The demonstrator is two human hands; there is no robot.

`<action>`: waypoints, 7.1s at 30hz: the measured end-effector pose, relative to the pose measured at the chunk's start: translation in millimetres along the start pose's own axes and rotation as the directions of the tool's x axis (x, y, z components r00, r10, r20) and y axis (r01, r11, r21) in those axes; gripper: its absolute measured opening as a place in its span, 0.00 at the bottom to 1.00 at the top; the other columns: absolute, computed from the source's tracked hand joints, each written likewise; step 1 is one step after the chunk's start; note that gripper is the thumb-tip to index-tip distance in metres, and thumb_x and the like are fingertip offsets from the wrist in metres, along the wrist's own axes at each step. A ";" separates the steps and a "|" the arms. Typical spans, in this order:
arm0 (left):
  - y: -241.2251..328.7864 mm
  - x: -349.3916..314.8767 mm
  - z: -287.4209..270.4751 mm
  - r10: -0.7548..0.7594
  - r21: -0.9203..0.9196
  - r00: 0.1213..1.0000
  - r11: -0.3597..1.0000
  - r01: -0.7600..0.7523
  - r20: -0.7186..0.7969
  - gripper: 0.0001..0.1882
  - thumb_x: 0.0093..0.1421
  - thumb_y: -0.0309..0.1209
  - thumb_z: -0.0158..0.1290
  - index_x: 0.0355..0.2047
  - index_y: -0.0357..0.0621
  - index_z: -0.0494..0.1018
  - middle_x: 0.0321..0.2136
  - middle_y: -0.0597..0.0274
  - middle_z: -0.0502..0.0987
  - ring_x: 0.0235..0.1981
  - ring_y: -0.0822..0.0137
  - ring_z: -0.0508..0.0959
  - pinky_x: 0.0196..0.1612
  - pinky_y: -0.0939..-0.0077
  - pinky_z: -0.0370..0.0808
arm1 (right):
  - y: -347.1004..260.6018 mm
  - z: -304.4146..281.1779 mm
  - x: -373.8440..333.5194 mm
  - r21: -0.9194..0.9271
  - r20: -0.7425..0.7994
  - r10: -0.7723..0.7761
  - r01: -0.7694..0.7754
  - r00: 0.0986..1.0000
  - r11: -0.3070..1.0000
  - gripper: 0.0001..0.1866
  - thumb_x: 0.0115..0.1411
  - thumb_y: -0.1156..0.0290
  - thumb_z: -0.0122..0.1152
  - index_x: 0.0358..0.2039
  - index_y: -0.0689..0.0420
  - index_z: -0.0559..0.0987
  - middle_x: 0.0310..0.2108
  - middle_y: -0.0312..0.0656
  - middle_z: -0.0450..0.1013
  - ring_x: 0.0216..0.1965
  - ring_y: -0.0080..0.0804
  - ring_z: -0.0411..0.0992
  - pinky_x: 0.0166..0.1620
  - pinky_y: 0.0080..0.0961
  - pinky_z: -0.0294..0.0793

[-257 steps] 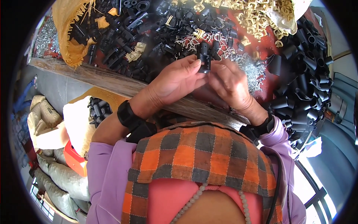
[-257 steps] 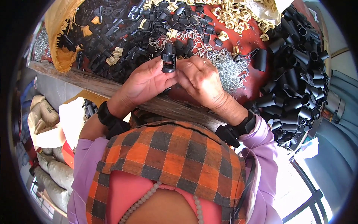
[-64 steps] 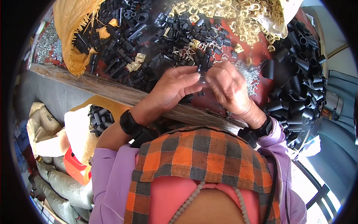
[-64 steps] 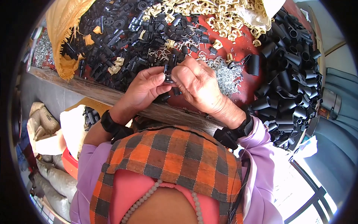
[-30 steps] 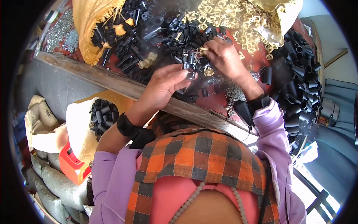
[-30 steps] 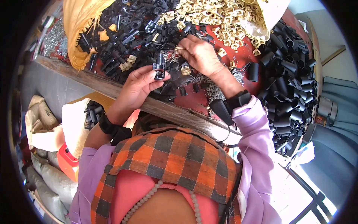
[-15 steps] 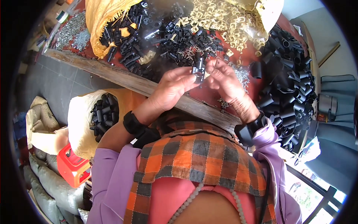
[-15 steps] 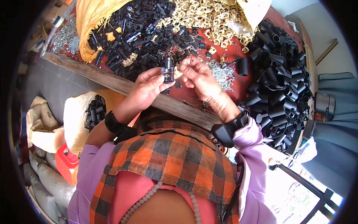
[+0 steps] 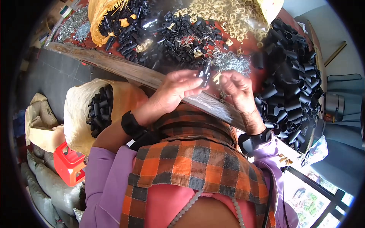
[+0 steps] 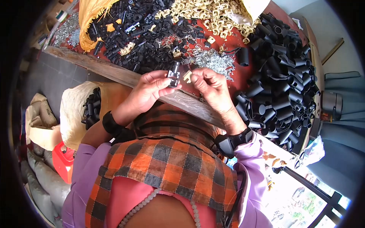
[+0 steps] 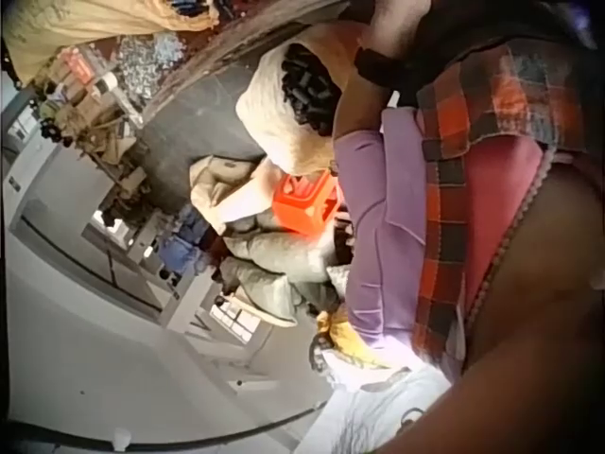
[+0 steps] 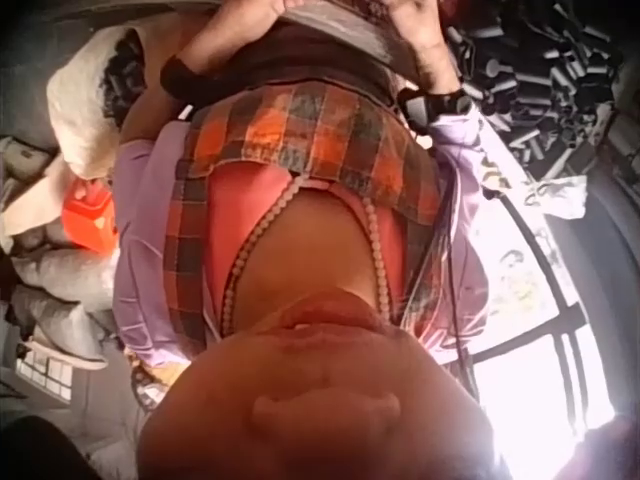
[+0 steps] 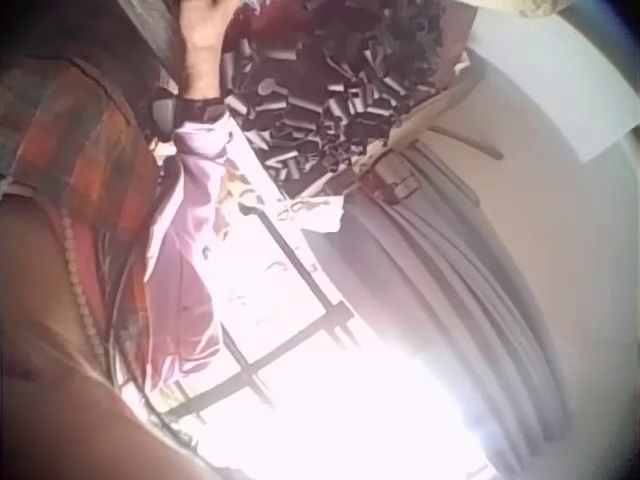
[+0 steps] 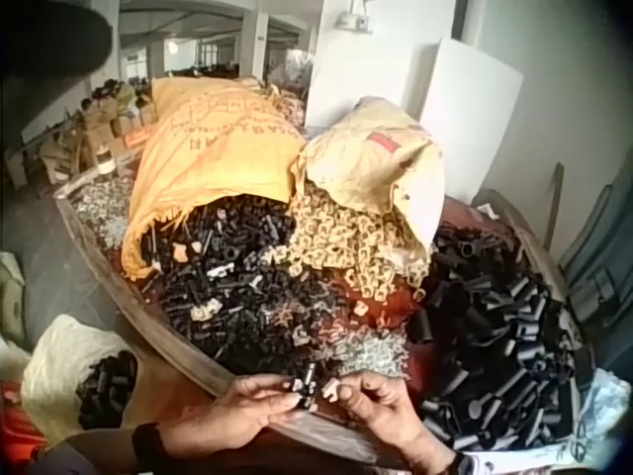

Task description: Manually assembling small metal components into black plastic pipe fittings at a factory workbench.

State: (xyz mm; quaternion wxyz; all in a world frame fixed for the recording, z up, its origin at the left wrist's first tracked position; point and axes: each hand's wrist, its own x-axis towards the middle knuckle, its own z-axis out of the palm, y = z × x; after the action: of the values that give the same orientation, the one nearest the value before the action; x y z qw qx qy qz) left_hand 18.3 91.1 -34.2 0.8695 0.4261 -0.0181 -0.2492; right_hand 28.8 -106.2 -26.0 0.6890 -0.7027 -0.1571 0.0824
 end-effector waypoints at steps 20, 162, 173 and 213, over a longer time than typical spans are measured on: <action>-24.0 -15.0 10.6 -0.210 -0.015 0.975 0.977 0.212 0.067 0.13 0.55 0.31 0.47 0.39 0.38 0.68 0.32 0.59 0.73 0.32 0.68 0.75 0.34 0.83 0.73 | -2.1 0.7 -28.5 0.004 0.167 -0.004 0.003 0.986 1.000 0.07 0.53 0.71 0.54 0.28 0.62 0.74 0.25 0.35 0.69 0.28 0.19 0.66 0.31 0.17 0.65; 3.2 27.9 -13.9 -0.080 -0.065 0.997 0.995 0.080 -0.007 0.14 0.56 0.29 0.44 0.42 0.37 0.65 0.30 0.60 0.72 0.25 0.77 0.68 0.23 0.89 0.63 | 1.3 -47.5 2.3 0.818 0.213 0.383 -0.378 0.899 0.434 0.24 0.52 0.48 0.47 0.35 0.58 0.69 0.30 0.40 0.67 0.31 0.29 0.67 0.36 0.25 0.67; 11.3 17.5 0.1 -0.052 0.247 0.997 0.968 0.038 0.052 0.12 0.55 0.29 0.46 0.38 0.34 0.67 0.19 0.71 0.64 0.17 0.82 0.59 0.17 0.90 0.56 | 7.3 -19.2 0.5 -0.297 0.108 -0.113 0.141 0.988 0.944 0.18 0.41 0.67 0.66 0.31 0.62 0.73 0.28 0.39 0.67 0.30 0.28 0.66 0.34 0.21 0.65; -5.9 22.3 2.6 0.203 0.449 0.976 0.866 -0.218 0.082 0.31 0.51 0.23 0.50 0.53 0.33 0.49 0.37 0.60 0.68 0.35 0.77 0.69 0.37 0.83 0.69 | 22.3 13.4 6.3 -0.375 0.009 -0.277 0.260 0.961 0.890 0.19 0.46 0.69 0.61 0.37 0.61 0.67 0.31 0.40 0.63 0.34 0.29 0.63 0.38 0.23 0.62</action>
State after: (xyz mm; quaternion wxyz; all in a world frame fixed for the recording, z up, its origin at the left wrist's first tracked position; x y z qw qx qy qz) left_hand 34.8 76.2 -41.0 0.7668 0.6095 -0.1361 -0.1482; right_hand 32.7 -91.5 -48.1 0.5513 -0.7937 -0.2499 -0.0604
